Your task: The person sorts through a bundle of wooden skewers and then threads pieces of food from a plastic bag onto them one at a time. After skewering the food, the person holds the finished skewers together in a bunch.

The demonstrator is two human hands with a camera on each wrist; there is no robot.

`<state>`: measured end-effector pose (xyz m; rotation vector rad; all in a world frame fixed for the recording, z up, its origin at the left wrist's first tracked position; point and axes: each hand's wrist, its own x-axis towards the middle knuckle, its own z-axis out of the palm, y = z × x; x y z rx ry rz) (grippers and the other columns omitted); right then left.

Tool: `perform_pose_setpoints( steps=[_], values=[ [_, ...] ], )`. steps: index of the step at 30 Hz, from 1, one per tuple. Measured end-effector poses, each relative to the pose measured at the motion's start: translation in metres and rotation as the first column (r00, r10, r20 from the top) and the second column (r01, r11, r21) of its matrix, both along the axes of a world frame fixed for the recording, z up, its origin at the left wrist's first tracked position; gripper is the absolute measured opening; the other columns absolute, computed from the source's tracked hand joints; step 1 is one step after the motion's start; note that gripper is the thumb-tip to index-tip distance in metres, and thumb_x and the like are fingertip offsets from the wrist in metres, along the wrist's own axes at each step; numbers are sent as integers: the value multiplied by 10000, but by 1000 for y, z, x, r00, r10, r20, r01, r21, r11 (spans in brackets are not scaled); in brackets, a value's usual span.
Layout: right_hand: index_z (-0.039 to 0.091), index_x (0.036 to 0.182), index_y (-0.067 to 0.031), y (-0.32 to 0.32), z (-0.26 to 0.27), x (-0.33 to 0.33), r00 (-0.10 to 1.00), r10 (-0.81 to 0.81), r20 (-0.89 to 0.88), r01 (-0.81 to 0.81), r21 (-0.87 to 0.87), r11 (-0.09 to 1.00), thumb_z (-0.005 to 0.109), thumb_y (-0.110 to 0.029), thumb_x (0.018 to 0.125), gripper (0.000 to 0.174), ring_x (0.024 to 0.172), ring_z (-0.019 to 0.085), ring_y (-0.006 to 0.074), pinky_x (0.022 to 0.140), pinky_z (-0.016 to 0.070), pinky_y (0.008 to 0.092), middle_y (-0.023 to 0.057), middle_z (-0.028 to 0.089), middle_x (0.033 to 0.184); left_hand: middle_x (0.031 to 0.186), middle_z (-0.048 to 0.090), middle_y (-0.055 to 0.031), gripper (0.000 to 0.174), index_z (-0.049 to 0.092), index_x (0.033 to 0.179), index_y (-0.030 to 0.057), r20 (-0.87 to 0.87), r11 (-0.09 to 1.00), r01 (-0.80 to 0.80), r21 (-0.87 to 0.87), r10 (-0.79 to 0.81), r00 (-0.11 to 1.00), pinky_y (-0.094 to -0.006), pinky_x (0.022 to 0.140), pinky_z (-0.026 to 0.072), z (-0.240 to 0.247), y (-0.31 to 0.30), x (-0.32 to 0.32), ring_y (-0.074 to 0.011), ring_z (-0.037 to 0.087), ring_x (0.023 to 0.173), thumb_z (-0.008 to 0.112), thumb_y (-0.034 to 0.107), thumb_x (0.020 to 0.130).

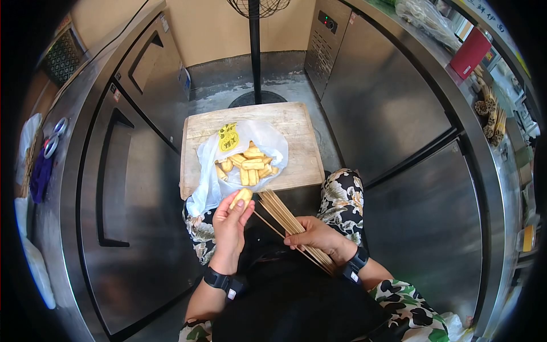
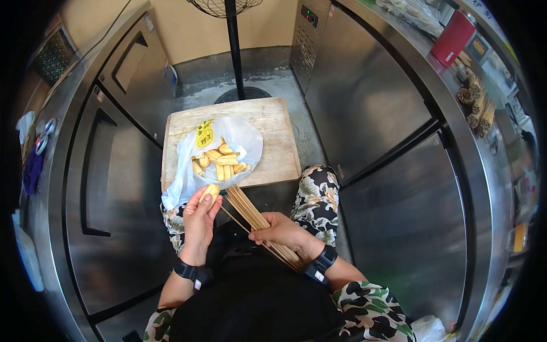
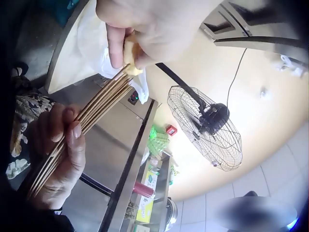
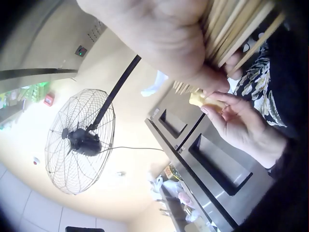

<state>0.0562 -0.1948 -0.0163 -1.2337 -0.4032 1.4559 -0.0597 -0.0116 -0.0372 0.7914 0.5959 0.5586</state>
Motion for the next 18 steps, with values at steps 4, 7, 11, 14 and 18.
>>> perform_pose_setpoints(
  steps=[4, 7, 11, 14, 18],
  values=[
    [580, 849, -55, 0, 6, -1, 1000, -18, 26, 18, -4, 1000, 710, -49, 801, 138, 608, 575, 46, 515, 417, 159, 6, 615, 707, 1080, 616, -131, 297, 526, 1175, -33, 12, 998, -12, -59, 13, 1000, -303, 829, 546, -3, 3, -2, -221, 635, 939, 584, 53, 897],
    [577, 855, -56, 0, 7, 0, 998, -47, 52, 47, -4, 999, 710, -44, 799, 145, 603, 571, 43, 514, 413, 156, 4, 613, 703, 1080, 615, -129, 293, 525, 1173, -30, 18, 998, 13, -61, -12, 1000, -306, 831, 544, -2, -1, -3, -219, 633, 944, 581, 60, 900],
    [578, 886, -54, 0, 3, 1, 997, -21, 71, 23, -23, 999, 711, -37, 795, 162, 598, 562, 37, 514, 413, 153, -3, 612, 707, 1082, 615, -127, 288, 527, 1173, -22, 2, 999, 21, -38, -21, 1000, -303, 827, 542, 0, -2, -1, -217, 636, 940, 579, 64, 903],
    [582, 916, -47, 1, -2, 1, 997, -14, 81, 16, -31, 999, 711, -36, 794, 177, 597, 559, 32, 517, 415, 154, -9, 612, 711, 1081, 617, -124, 287, 531, 1175, -12, -5, 999, 30, -13, -30, 1000, -291, 815, 541, 1, -3, 0, -211, 638, 938, 580, 69, 904],
    [585, 951, -39, 1, -4, 0, 995, -17, 100, 21, -36, 999, 709, -34, 794, 200, 599, 557, 27, 522, 418, 158, -12, 611, 714, 1068, 625, -120, 292, 533, 1178, -3, -42, 995, 52, 90, -48, 998, -271, 795, 540, 2, -7, 0, -196, 643, 927, 588, 74, 901]
  ],
)
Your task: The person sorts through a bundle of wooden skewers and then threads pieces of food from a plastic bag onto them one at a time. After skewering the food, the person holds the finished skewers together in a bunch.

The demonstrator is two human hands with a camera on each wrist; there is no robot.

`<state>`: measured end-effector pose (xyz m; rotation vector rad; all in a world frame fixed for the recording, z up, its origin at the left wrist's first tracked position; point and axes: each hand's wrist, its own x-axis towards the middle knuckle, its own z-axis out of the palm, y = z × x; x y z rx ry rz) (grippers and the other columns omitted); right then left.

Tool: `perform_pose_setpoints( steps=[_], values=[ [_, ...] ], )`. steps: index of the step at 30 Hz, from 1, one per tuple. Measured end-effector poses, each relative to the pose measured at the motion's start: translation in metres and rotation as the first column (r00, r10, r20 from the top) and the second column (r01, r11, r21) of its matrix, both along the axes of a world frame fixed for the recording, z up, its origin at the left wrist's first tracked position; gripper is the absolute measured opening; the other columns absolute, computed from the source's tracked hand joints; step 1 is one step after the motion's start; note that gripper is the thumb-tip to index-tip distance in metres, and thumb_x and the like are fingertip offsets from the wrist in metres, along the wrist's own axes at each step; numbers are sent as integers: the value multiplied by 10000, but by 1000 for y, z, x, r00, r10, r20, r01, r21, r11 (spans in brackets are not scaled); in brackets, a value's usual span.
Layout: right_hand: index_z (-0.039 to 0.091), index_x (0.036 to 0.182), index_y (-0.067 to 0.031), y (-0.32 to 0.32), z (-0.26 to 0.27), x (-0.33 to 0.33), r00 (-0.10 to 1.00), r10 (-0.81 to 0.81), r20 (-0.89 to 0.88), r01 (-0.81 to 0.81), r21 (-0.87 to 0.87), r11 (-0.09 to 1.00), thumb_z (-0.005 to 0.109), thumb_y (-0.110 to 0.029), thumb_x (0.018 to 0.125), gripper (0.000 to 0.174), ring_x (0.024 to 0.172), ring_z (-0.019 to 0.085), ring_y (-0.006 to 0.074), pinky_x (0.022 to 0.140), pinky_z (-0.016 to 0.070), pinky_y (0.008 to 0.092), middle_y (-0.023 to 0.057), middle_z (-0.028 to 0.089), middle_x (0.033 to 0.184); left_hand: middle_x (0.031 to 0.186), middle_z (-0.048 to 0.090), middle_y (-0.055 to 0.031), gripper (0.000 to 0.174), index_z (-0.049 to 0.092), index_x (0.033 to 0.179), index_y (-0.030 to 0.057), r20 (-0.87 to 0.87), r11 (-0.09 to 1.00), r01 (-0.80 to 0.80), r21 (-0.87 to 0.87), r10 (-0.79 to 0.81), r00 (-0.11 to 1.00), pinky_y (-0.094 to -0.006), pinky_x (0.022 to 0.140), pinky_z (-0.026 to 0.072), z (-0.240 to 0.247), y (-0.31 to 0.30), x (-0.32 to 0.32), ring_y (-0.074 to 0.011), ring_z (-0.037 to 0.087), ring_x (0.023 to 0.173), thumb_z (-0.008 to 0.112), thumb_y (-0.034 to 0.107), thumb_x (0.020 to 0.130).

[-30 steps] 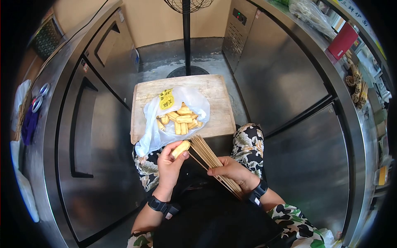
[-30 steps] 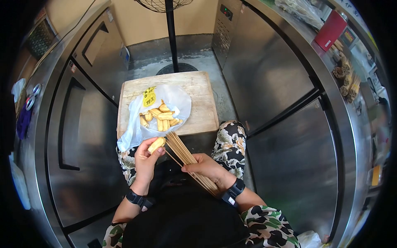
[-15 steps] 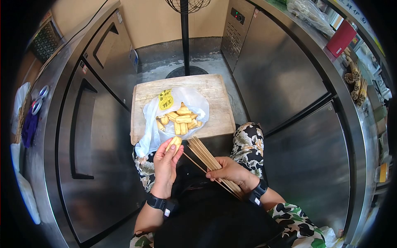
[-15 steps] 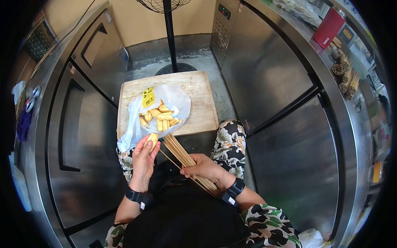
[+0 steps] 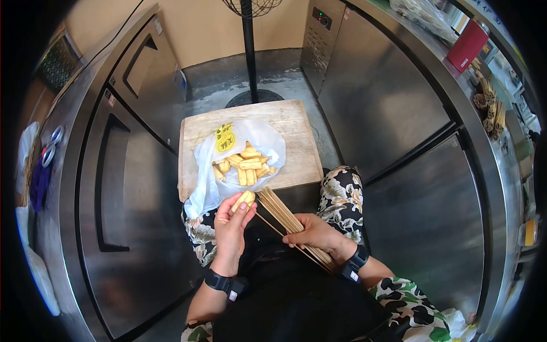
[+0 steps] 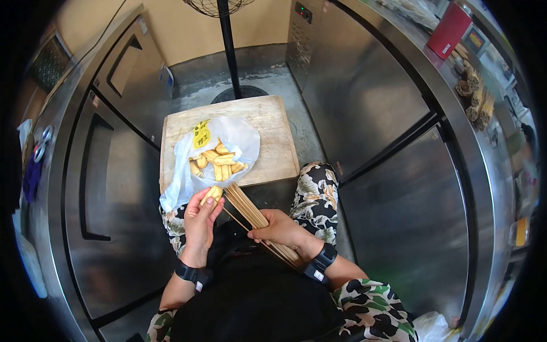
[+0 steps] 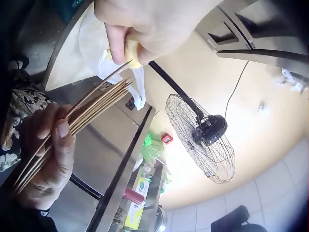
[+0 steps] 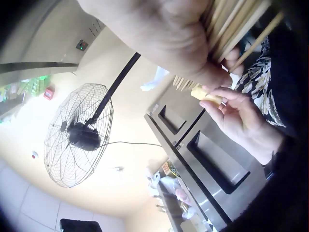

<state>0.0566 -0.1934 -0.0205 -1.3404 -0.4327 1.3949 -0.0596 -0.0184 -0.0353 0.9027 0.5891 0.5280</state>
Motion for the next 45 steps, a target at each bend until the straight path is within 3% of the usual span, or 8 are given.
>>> perform_pose_setpoints(
  steps=[22, 28, 30, 32, 34, 37, 42, 45],
  values=[
    [588, 918, -24, 5, -23, 22, 989, -145, 0, 145, 54, 988, 709, -89, 793, 186, 553, 523, 57, 488, 406, 189, 2, 589, 701, 815, 649, -77, 150, 654, 950, -1, -251, 694, 115, 710, 98, 963, -265, 666, 480, -46, 60, 48, -125, 587, 705, 584, 122, 902],
    [607, 993, -17, -7, -17, 9, 972, -47, -229, 113, 284, 952, 673, -159, 824, 230, 648, 537, 43, 563, 435, 190, -23, 582, 732, 993, 613, -210, 247, 632, 1003, -9, -298, -69, 319, 945, 217, 930, -428, 859, 455, -89, 100, 95, -357, 572, 979, 592, 55, 767],
    [611, 966, 3, -4, -27, 6, 984, -87, -155, 115, 184, 976, 679, -160, 780, 257, 662, 550, 57, 569, 444, 218, -12, 593, 735, 1005, 609, -225, 345, 593, 1081, -29, -412, 70, 411, 909, 306, 858, -448, 859, 453, -124, 118, 111, -372, 576, 964, 546, -8, 740],
    [605, 961, 16, 7, -42, 4, 983, -153, -102, 167, 144, 975, 636, -96, 716, 272, 668, 561, 84, 577, 445, 236, 3, 599, 740, 1018, 621, -179, 322, 582, 1067, -42, -221, -191, 285, 939, 300, 928, -390, 836, 467, -157, 140, 114, -324, 594, 924, 590, -8, 747],
    [579, 792, -2, 12, -47, 3, 983, -92, -160, 125, 213, 969, 639, -47, 665, 147, 508, 560, 124, 483, 430, 248, 43, 563, 586, 1049, 591, -139, 272, 614, 1041, 0, -376, 182, 349, 919, 138, 916, -313, 833, 463, -165, 154, 122, -256, 560, 942, 605, -5, 769],
    [581, 840, 0, 18, -58, 4, 984, -60, -165, 101, 256, 961, 666, -36, 667, 196, 553, 579, 119, 499, 443, 254, 49, 587, 650, 978, 603, -106, 258, 617, 994, -15, -534, 69, 530, 845, 165, 830, -294, 802, 456, -111, 127, 103, -226, 564, 891, 644, -10, 738],
    [565, 1050, -5, 8, -38, 4, 999, -31, 9, 28, 245, 969, 747, -138, 719, 401, 866, 550, 73, 723, 462, 237, 25, 608, 943, 877, 576, -13, 99, 580, 921, 19, -296, 831, 243, 501, -99, 950, -256, 711, 441, -67, 108, 52, -107, 532, 812, 609, 65, 838],
    [554, 1080, -22, -2, 1, 4, 997, -36, -75, 51, 211, 976, 743, -154, 767, 389, 846, 568, 70, 717, 476, 230, 4, 603, 924, 810, 560, 19, 73, 594, 928, 46, -205, 910, 276, 309, -219, 954, -220, 636, 417, -21, 80, 9, -63, 512, 710, 594, 68, 858]
  ],
)
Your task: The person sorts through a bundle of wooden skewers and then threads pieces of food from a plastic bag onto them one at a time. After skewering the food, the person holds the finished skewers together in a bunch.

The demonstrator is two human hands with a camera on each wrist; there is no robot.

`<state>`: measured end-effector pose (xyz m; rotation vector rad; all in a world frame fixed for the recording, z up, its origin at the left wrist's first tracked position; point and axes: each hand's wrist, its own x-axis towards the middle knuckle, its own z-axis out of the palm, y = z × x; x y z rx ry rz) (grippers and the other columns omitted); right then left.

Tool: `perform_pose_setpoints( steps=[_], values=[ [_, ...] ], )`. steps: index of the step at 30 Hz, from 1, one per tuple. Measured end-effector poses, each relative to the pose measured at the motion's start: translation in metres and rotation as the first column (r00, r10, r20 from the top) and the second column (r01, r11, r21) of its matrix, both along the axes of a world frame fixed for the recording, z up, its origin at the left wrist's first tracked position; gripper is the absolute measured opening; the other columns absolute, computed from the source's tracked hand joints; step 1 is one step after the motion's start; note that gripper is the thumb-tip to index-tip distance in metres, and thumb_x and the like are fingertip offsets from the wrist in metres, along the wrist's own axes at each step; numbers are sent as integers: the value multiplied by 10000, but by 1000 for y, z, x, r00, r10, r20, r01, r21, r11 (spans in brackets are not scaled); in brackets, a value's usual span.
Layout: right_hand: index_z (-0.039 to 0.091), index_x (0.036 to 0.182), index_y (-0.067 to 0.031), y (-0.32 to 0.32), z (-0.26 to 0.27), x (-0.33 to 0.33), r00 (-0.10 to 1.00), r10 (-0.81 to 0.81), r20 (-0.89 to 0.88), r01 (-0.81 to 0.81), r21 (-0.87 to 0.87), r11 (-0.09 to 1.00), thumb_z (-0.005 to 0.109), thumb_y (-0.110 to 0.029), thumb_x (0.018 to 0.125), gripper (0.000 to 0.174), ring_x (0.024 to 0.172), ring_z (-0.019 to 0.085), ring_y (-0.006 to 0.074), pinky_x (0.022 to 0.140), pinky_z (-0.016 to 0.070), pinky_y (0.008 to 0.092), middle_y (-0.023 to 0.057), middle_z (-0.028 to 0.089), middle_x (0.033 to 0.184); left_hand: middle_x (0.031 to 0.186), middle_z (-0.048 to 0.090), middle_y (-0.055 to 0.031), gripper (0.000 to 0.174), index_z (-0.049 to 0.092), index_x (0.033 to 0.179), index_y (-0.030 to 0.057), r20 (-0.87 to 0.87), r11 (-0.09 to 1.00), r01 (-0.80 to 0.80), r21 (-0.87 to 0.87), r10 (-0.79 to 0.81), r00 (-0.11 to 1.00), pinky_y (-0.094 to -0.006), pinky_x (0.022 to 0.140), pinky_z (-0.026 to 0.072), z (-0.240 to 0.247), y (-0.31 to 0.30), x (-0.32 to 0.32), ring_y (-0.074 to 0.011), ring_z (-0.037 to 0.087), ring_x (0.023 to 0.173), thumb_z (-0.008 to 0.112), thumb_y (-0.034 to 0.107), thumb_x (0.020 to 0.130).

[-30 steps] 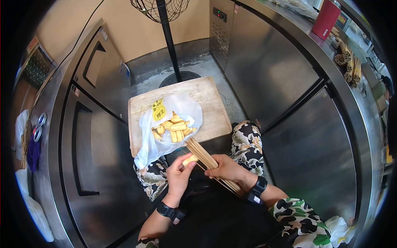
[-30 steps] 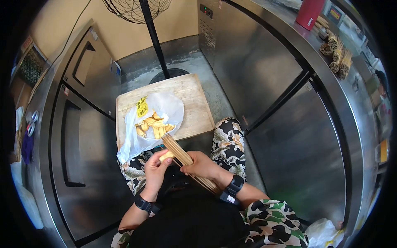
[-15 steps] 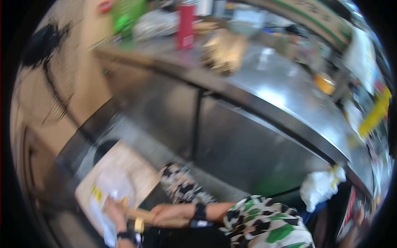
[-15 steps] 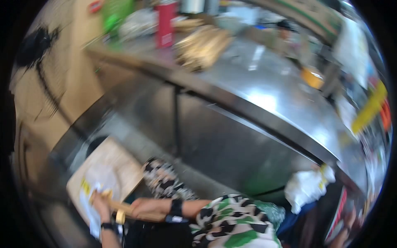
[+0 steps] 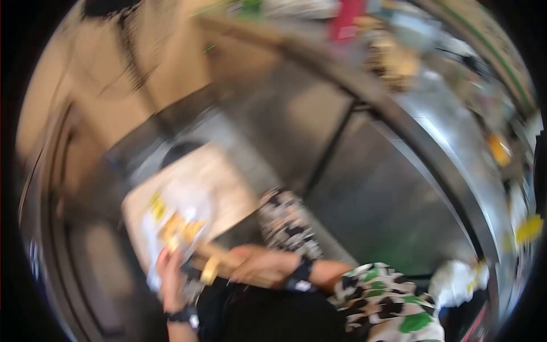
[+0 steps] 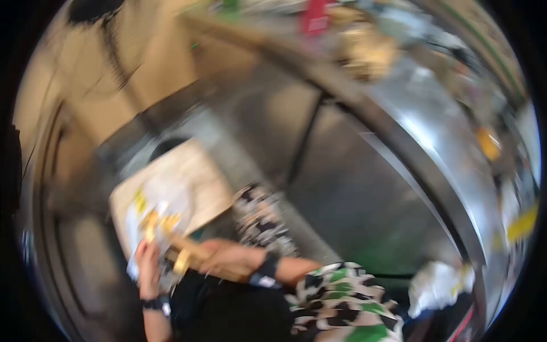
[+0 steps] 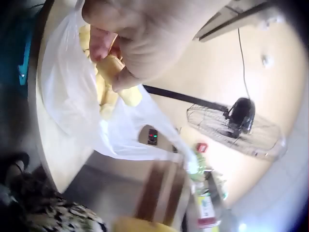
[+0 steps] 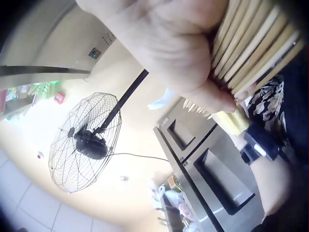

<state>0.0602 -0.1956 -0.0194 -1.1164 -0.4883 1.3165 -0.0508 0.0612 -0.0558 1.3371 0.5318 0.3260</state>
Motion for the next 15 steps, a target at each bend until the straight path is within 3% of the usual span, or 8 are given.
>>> perform_pose_setpoints(
  steps=[1, 2, 4, 5, 10, 15],
  values=[
    [547, 1069, -29, 3, 1, -2, 995, -9, -95, 9, -1, 1000, 738, -127, 769, 369, 819, 573, 70, 698, 477, 219, 9, 599, 910, 906, 613, -11, 209, 601, 1068, 17, -61, 989, -141, -53, 138, 989, -226, 715, 465, 10, -14, -6, -84, 572, 793, 599, 70, 866],
    [541, 1059, -37, 5, 2, -3, 982, -20, -190, 20, -5, 1000, 733, -99, 770, 352, 793, 579, 71, 680, 479, 208, 13, 596, 896, 989, 632, -36, 312, 574, 1167, 2, -39, 993, -70, -92, 66, 997, -235, 773, 486, 11, -12, -17, -106, 601, 862, 613, 77, 866],
    [538, 1016, -39, 12, 3, 0, 995, 34, -92, -46, -143, 989, 722, -52, 766, 310, 710, 588, 74, 577, 461, 182, 35, 600, 846, 998, 635, -30, 341, 569, 1181, 0, -36, 983, -119, -141, 115, 993, -218, 730, 479, 5, -20, -27, -86, 583, 834, 637, 71, 855],
    [546, 1003, -39, 12, -4, 2, 988, 79, -136, -94, -105, 990, 716, -40, 767, 290, 694, 591, 77, 556, 456, 182, 34, 603, 818, 1010, 636, -31, 356, 566, 1193, 1, -17, 979, -113, -170, 112, 994, -212, 721, 477, 2, -23, -30, -76, 576, 828, 643, 64, 851],
    [562, 976, -28, 17, -1, -3, 988, 50, -147, -66, -107, 992, 692, -30, 791, 226, 706, 590, 70, 619, 469, 193, 13, 607, 826, 1037, 638, -22, 373, 569, 1202, 6, -6, 964, -147, -221, 149, 989, -190, 695, 466, 4, -38, -32, -42, 560, 805, 653, 42, 841],
    [552, 984, -31, 14, -1, -2, 998, 36, -55, -42, -106, 993, 681, -32, 800, 225, 696, 581, 64, 602, 458, 185, 8, 601, 820, 1031, 640, -21, 356, 571, 1192, 1, 12, 972, -150, -180, 155, 988, -183, 661, 449, 3, -44, -23, -26, 539, 768, 645, 37, 845]
  ],
)
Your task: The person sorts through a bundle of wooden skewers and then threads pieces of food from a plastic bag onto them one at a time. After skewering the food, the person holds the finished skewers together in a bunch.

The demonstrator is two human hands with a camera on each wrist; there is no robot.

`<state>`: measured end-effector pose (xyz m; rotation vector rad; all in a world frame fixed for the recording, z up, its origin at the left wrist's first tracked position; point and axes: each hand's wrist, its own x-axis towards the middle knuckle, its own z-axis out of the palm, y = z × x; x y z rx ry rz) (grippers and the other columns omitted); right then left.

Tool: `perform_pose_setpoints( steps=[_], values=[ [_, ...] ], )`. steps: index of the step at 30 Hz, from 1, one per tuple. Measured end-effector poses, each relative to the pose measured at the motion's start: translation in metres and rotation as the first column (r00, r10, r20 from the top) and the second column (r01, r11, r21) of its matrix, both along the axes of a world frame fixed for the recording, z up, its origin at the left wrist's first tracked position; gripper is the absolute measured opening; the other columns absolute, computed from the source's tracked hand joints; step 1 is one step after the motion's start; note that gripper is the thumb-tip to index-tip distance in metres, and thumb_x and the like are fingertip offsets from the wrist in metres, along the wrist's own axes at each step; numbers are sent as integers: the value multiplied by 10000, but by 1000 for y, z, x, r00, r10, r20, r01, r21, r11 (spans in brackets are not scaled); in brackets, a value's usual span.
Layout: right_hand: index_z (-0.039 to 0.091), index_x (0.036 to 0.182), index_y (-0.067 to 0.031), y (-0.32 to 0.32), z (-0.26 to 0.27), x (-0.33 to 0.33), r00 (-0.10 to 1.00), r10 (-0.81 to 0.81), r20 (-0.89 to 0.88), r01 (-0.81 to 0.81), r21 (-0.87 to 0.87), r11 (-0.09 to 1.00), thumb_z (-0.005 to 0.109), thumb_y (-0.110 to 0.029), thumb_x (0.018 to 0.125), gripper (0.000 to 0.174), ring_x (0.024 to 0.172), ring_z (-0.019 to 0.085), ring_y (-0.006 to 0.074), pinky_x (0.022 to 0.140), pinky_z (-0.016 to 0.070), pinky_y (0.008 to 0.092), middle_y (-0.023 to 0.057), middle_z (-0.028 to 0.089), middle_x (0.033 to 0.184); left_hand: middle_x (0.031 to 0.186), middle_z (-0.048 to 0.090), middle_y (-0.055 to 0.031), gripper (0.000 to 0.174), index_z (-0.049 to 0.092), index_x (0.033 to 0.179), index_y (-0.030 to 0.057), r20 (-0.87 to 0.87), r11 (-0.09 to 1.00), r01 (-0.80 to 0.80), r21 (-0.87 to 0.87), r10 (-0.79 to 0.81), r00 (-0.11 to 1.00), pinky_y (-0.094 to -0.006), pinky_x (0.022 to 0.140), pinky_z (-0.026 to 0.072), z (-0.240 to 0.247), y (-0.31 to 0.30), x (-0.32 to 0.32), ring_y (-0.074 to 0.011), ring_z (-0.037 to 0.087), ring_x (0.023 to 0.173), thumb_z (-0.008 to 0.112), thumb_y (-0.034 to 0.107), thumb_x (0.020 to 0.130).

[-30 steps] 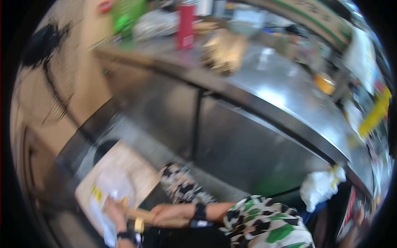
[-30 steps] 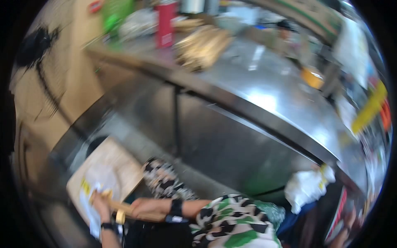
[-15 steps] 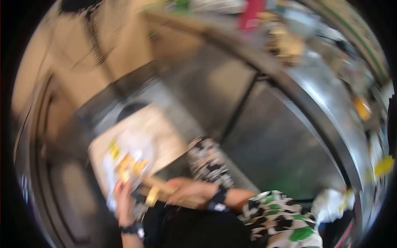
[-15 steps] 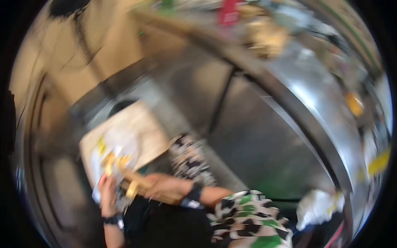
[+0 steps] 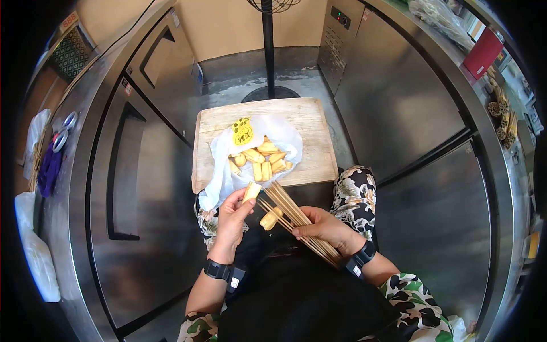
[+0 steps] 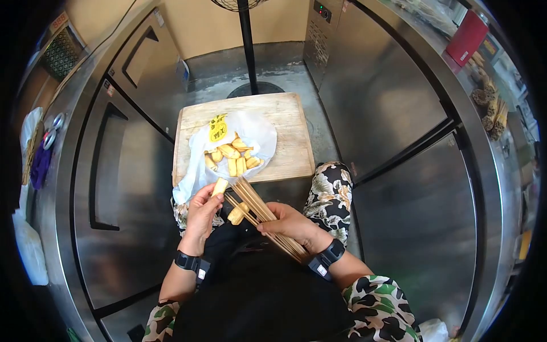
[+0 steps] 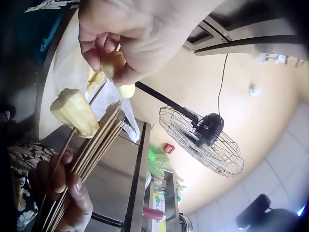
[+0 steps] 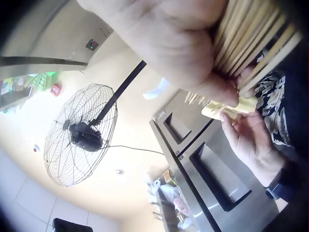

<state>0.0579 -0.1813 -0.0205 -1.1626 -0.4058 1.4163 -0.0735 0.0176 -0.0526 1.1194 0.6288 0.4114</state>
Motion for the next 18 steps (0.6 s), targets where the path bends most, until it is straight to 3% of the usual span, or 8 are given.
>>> perform_pose_setpoints(
  steps=[6, 9, 15, 18],
  values=[
    [514, 990, -34, 5, 14, 0, 1000, 8, 1, -8, -15, 1000, 672, 10, 790, 259, 617, 561, 63, 483, 393, 164, 32, 603, 779, 983, 642, -7, 340, 572, 1177, 0, 13, 998, -11, 62, 10, 1000, -181, 643, 433, 3, -2, 4, -24, 529, 751, 639, 13, 844],
    [505, 992, -30, 5, 13, 1, 999, 33, 24, -33, -7, 999, 676, 15, 786, 271, 582, 553, 64, 453, 375, 166, 48, 607, 755, 1015, 620, -20, 327, 571, 1158, -11, 29, 996, -14, 89, 11, 1000, -193, 692, 454, 8, -5, 3, -49, 552, 799, 624, -31, 836],
    [519, 986, -33, 4, 15, -1, 999, -31, 38, 31, -17, 999, 701, 13, 779, 280, 562, 532, 45, 469, 384, 151, 37, 611, 747, 987, 530, -45, 336, 572, 1116, -42, 106, 885, -76, 460, 30, 994, -219, 814, 464, 10, -14, 4, -124, 585, 927, 625, -102, 790],
    [522, 983, -35, 2, 13, 0, 999, -38, 17, 38, 2, 999, 710, 9, 775, 284, 561, 530, 42, 468, 384, 150, 32, 609, 747, 938, 512, -38, 341, 578, 1112, -39, 122, 853, -112, 509, 57, 991, -217, 820, 456, 16, -19, 5, -120, 583, 917, 635, -101, 782]
  ],
)
